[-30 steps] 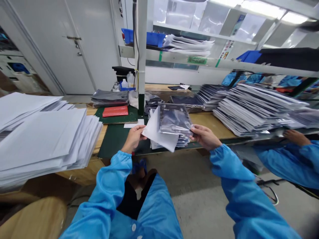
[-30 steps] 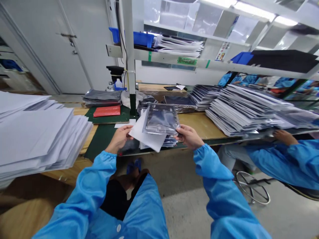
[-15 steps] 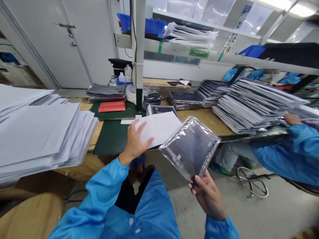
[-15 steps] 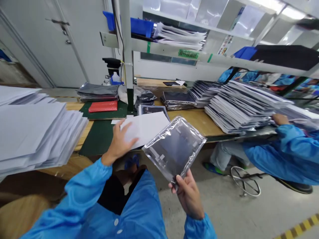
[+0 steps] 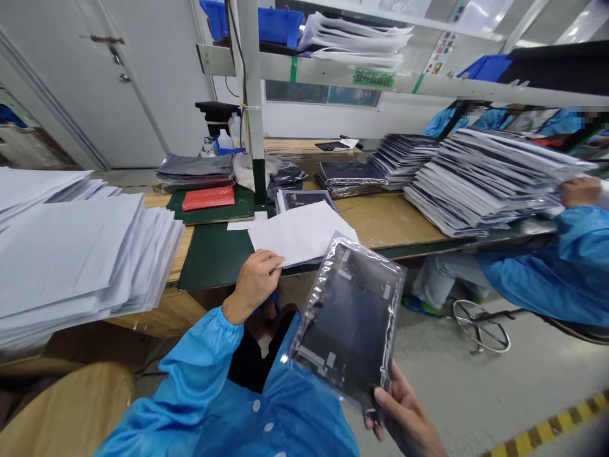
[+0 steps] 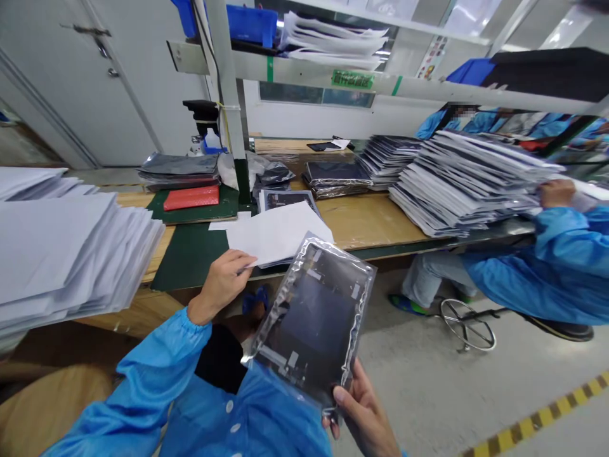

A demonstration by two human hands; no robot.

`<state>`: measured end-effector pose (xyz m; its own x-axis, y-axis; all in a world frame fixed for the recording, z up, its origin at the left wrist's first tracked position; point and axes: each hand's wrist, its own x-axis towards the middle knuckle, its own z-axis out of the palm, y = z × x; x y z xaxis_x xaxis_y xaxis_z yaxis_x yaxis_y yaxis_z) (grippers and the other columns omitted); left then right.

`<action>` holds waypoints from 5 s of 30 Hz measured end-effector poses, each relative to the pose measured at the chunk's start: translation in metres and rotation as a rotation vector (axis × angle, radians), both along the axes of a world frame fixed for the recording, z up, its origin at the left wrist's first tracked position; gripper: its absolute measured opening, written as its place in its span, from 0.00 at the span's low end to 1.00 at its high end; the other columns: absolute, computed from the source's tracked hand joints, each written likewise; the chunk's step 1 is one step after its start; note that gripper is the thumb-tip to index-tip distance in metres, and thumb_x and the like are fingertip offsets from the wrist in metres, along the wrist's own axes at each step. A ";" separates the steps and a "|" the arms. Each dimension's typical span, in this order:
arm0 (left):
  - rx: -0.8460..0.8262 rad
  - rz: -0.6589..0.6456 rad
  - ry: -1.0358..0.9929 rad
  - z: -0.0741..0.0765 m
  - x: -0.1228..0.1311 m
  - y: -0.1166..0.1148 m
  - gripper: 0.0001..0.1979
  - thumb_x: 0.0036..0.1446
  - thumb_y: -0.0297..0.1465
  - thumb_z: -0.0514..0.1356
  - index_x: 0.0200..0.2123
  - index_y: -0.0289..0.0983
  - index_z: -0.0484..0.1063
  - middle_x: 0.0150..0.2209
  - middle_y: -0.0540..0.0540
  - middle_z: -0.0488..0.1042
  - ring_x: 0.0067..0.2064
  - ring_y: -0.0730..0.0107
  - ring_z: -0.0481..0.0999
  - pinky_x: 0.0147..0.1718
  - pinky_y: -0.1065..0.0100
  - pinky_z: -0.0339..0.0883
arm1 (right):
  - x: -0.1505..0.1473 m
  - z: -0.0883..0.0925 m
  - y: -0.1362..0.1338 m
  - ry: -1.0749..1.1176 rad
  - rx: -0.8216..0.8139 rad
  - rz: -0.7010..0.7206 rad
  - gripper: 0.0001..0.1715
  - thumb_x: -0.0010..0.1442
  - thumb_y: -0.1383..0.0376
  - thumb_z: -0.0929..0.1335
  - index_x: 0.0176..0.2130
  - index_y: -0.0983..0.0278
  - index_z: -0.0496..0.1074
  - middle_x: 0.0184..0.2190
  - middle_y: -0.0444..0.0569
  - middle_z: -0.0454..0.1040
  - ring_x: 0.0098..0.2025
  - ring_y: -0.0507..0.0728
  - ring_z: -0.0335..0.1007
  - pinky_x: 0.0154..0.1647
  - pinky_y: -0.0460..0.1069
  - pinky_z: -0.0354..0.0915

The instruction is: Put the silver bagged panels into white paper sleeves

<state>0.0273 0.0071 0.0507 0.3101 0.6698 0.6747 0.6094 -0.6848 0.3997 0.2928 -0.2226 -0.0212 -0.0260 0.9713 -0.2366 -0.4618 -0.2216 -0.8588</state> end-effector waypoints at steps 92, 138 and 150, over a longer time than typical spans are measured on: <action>0.141 0.411 -0.602 -0.066 0.041 -0.051 0.07 0.52 0.27 0.59 0.36 0.36 0.74 0.27 0.49 0.77 0.27 0.71 0.77 0.28 0.72 0.70 | -0.059 0.031 0.084 -0.001 0.213 -0.296 0.23 0.53 0.55 0.77 0.42 0.62 0.67 0.22 0.41 0.75 0.18 0.53 0.72 0.14 0.44 0.67; -0.354 -0.315 -0.812 0.051 0.006 0.093 0.24 0.45 0.49 0.70 0.37 0.34 0.78 0.32 0.45 0.79 0.37 0.61 0.78 0.41 0.59 0.73 | 0.078 0.128 0.291 -0.681 0.640 -0.110 0.17 0.43 0.52 0.78 0.29 0.61 0.79 0.27 0.45 0.81 0.33 0.59 0.76 0.45 0.57 0.72; -0.364 -0.372 -0.798 0.081 0.007 0.100 0.23 0.43 0.46 0.72 0.36 0.34 0.78 0.32 0.45 0.79 0.36 0.62 0.77 0.37 0.62 0.73 | 0.086 0.177 0.290 -0.615 0.817 -0.287 0.21 0.41 0.53 0.81 0.31 0.60 0.77 0.32 0.47 0.82 0.36 0.62 0.78 0.42 0.58 0.75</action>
